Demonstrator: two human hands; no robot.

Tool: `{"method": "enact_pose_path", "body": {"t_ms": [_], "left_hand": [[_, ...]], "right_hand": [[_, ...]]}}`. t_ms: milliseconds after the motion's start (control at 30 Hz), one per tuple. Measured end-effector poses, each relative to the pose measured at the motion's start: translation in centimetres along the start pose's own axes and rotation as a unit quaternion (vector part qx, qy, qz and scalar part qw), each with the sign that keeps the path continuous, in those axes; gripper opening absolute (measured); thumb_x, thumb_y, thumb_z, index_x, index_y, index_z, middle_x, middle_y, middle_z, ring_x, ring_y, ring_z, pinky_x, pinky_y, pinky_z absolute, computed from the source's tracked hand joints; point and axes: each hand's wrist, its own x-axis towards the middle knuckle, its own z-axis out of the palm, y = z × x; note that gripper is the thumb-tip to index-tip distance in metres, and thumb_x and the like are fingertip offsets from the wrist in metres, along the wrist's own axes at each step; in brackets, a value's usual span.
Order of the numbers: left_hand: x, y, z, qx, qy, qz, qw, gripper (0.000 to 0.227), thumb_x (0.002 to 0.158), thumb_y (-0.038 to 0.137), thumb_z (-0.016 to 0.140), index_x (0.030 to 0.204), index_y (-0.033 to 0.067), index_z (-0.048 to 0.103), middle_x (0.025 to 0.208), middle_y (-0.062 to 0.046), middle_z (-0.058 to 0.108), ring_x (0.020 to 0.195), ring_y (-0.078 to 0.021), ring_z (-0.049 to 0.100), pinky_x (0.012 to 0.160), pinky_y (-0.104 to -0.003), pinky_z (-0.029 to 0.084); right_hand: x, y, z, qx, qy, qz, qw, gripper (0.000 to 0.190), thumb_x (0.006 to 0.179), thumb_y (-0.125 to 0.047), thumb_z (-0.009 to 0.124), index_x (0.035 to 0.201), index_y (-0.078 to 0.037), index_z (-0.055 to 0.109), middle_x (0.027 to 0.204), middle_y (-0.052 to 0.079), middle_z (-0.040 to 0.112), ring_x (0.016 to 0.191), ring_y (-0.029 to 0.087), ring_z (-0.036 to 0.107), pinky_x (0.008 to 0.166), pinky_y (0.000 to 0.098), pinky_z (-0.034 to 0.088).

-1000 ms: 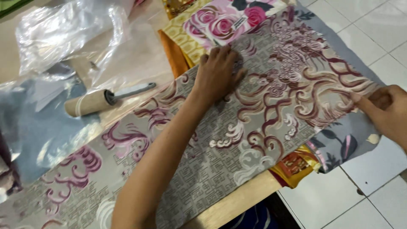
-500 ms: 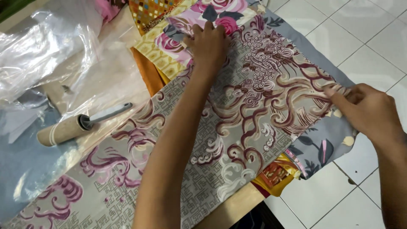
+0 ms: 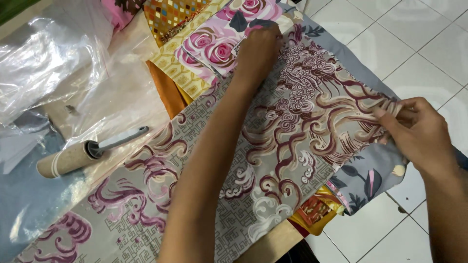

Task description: Cleaning a fabric strip with a lint roller and then folding it

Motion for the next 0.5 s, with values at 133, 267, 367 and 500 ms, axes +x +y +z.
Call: {"method": "enact_pose_path", "body": {"t_ms": [133, 267, 367, 500], "left_hand": [[0.1, 0.9, -0.1, -0.063, -0.042, -0.094, 0.993, 0.017, 0.093, 0.011, 0.052, 0.092, 0.0039, 0.068, 0.077, -0.012, 0.072, 0.067, -0.0314, 0.069, 0.052, -0.047, 0.052], [0.9, -0.4, 1.4, -0.029, -0.001, -0.060, 0.998, 0.025, 0.105, 0.021, 0.041, 0.100, 0.0059, 0.059, 0.068, -0.004, 0.061, 0.054, -0.0210, 0.058, 0.043, -0.035, 0.051], [1.9, 0.7, -1.0, -0.030, 0.022, -0.039, 0.999, 0.025, 0.106, 0.030, 0.039, 0.103, 0.0097, 0.052, 0.066, -0.008, 0.060, 0.052, -0.0287, 0.055, 0.040, -0.042, 0.041], [2.8, 2.8, -4.0, -0.044, 0.002, -0.055, 0.998, 0.024, 0.105, 0.036, 0.040, 0.111, 0.0143, 0.049, 0.073, -0.015, 0.068, 0.063, -0.0434, 0.066, 0.046, -0.054, 0.044]], "right_hand": [[-0.1, -1.1, -0.1, -0.106, -0.003, 0.034, 0.994, 0.042, 0.100, -0.027, 0.079, 0.127, -0.001, 0.060, 0.099, 0.010, 0.074, 0.060, 0.019, 0.063, 0.060, 0.0292, 0.046], [0.0, -0.7, -0.6, -0.104, 0.023, -0.013, 0.994, 0.040, 0.113, -0.031, 0.076, 0.082, -0.007, 0.068, 0.064, 0.001, 0.057, 0.062, 0.006, 0.046, 0.050, 0.0264, 0.033], [-0.4, -0.8, -1.0, -0.059, 0.038, -0.038, 0.997, 0.045, 0.118, -0.028, 0.074, 0.081, -0.004, 0.065, 0.069, -0.001, 0.051, 0.068, 0.007, 0.045, 0.056, 0.0266, 0.039], [-1.2, -1.6, -1.6, -0.034, 0.079, -0.086, 0.993, 0.054, 0.122, -0.029, 0.070, 0.078, -0.007, 0.047, 0.073, -0.007, 0.027, 0.072, 0.007, 0.025, 0.060, 0.0262, 0.018]]}}
